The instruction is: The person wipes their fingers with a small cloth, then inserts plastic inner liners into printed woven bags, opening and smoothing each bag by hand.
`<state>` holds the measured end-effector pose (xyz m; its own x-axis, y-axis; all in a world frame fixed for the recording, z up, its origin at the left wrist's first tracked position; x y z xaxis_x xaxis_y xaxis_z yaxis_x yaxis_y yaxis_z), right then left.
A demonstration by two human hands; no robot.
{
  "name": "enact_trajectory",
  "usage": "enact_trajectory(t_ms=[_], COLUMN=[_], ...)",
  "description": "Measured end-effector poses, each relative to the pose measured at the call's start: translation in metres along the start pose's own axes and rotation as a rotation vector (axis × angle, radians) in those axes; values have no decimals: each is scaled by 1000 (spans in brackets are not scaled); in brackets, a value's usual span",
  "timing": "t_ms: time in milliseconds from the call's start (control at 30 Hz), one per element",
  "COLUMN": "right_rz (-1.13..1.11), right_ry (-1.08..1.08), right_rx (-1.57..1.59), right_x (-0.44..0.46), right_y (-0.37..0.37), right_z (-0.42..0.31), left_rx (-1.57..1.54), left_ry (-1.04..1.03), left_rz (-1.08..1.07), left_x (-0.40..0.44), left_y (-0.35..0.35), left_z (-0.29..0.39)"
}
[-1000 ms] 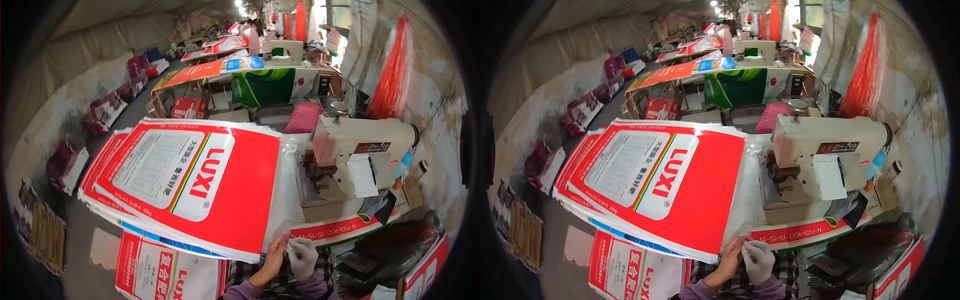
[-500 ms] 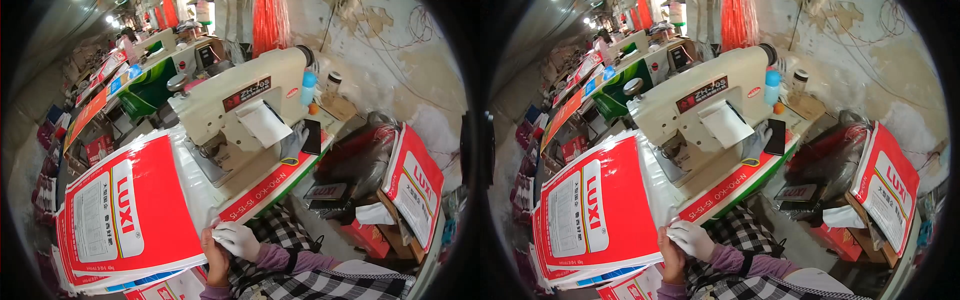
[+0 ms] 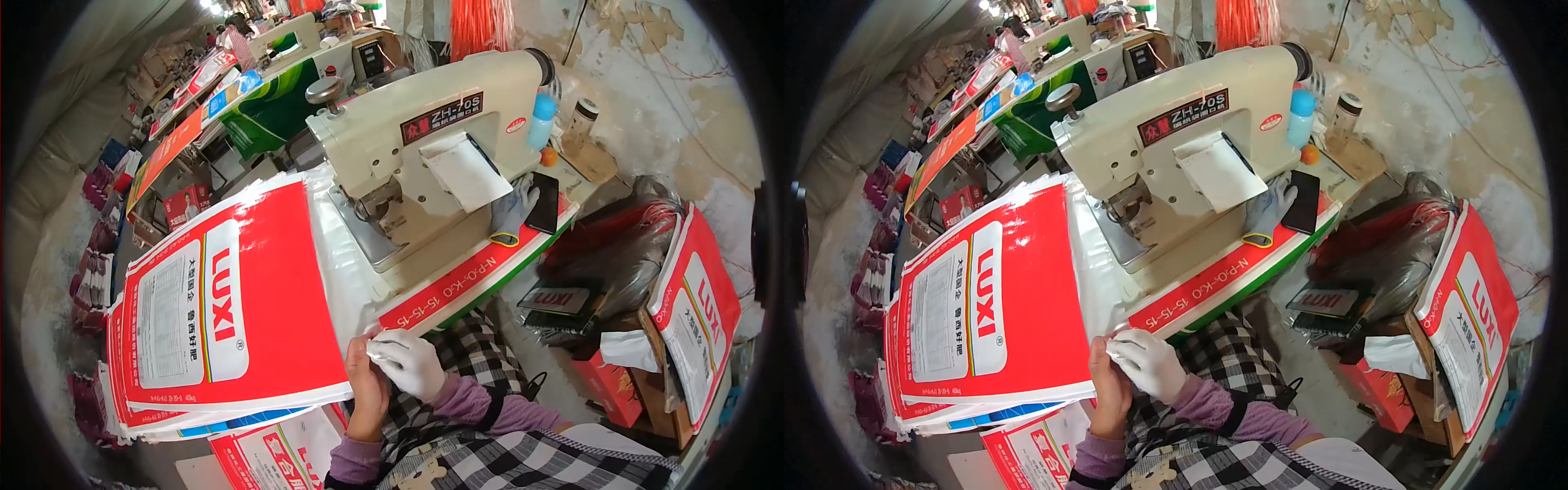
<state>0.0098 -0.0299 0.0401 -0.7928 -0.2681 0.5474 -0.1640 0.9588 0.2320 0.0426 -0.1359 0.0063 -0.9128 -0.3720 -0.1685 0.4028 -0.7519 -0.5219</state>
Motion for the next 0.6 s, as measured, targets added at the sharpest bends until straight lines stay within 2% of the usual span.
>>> enact_trajectory(t_ms=[600], right_rz=[-10], right_ry=[-53], right_rx=[52], right_x=[-3], right_y=[5], right_z=[5], left_rx=[47], left_ry=[18], left_rz=[-2], left_x=[2], left_y=[4], left_z=[-9])
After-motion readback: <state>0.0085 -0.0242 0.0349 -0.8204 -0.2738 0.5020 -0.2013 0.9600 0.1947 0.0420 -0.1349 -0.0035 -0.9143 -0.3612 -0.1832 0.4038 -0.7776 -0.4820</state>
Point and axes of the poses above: each hand's wrist, its own x-axis towards the middle knuckle, its own y-axis out of the back of the hand, z = x × y, the point moved 3 cm from there along x, towards the middle knuckle, and after that the axes turned 4 degrees about x, right-handed, at the moved point
